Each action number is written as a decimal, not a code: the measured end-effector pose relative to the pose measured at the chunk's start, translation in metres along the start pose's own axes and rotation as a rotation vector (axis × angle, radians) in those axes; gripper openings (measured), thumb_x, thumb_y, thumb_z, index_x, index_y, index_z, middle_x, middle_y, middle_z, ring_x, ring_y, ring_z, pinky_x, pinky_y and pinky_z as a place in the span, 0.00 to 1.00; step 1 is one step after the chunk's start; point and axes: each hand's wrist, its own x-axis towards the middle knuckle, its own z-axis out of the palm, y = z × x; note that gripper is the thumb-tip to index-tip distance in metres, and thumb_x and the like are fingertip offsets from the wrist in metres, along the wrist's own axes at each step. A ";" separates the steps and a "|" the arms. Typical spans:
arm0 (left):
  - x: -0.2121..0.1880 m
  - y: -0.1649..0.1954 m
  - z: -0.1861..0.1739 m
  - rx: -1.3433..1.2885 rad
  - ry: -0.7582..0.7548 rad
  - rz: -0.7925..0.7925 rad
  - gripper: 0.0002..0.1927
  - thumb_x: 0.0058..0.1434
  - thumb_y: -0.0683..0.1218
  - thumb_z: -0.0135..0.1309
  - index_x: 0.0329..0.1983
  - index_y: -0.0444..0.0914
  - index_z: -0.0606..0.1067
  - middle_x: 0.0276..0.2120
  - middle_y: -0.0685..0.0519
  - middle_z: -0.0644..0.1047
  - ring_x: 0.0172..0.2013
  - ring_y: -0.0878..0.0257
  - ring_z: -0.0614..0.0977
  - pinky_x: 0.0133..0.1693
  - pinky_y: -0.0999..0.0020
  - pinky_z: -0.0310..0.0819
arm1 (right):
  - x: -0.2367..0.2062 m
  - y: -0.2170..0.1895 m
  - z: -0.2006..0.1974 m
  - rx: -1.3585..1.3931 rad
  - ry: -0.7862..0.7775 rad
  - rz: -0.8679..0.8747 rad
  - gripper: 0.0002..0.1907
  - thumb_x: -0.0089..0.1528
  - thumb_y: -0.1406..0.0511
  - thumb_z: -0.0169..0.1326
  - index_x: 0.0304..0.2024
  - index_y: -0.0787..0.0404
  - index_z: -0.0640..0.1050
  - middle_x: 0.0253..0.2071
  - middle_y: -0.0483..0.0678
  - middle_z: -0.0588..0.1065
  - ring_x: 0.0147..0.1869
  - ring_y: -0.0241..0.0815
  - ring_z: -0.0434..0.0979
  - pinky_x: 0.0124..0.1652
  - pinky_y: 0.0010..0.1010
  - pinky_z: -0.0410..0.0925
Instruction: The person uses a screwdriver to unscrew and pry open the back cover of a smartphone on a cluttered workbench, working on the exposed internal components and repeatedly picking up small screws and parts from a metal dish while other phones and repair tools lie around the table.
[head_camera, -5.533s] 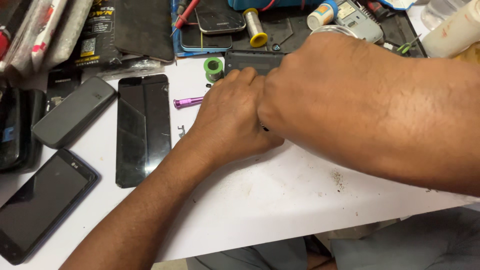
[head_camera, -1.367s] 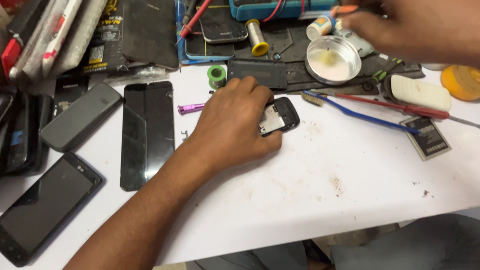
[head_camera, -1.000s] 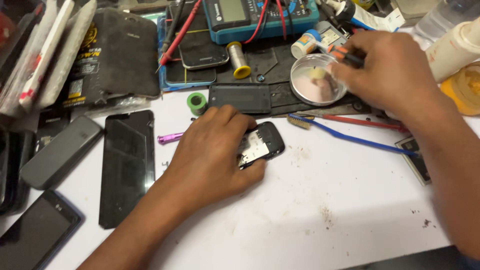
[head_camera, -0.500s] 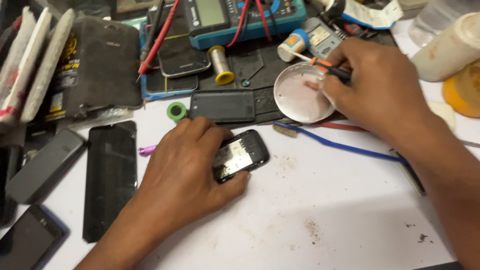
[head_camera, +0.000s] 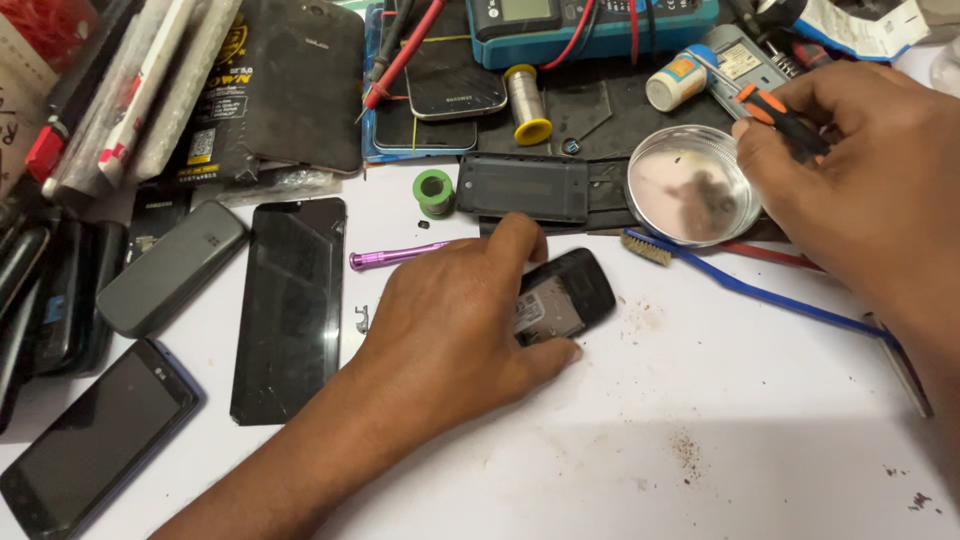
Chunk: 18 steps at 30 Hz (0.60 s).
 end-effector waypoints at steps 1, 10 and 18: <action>0.000 0.000 -0.001 0.028 -0.025 -0.063 0.34 0.46 0.56 0.69 0.50 0.34 0.72 0.24 0.45 0.79 0.27 0.48 0.82 0.31 0.51 0.74 | 0.000 0.001 0.000 0.007 0.002 -0.013 0.12 0.66 0.65 0.64 0.48 0.68 0.83 0.38 0.56 0.77 0.35 0.43 0.77 0.36 0.33 0.70; 0.003 -0.007 -0.005 -0.267 -0.196 -0.450 0.24 0.55 0.52 0.64 0.50 0.35 0.75 0.19 0.52 0.78 0.19 0.61 0.79 0.23 0.61 0.71 | 0.005 0.009 0.008 0.094 -0.080 -0.156 0.11 0.60 0.67 0.62 0.45 0.62 0.83 0.37 0.51 0.78 0.34 0.44 0.77 0.35 0.34 0.69; 0.008 -0.015 -0.003 -0.796 -0.165 -0.447 0.26 0.52 0.44 0.57 0.56 0.34 0.72 0.28 0.48 0.81 0.21 0.66 0.80 0.22 0.73 0.73 | 0.014 0.014 0.012 -0.031 -0.122 -0.149 0.15 0.53 0.67 0.62 0.44 0.54 0.86 0.35 0.48 0.79 0.31 0.46 0.78 0.32 0.35 0.70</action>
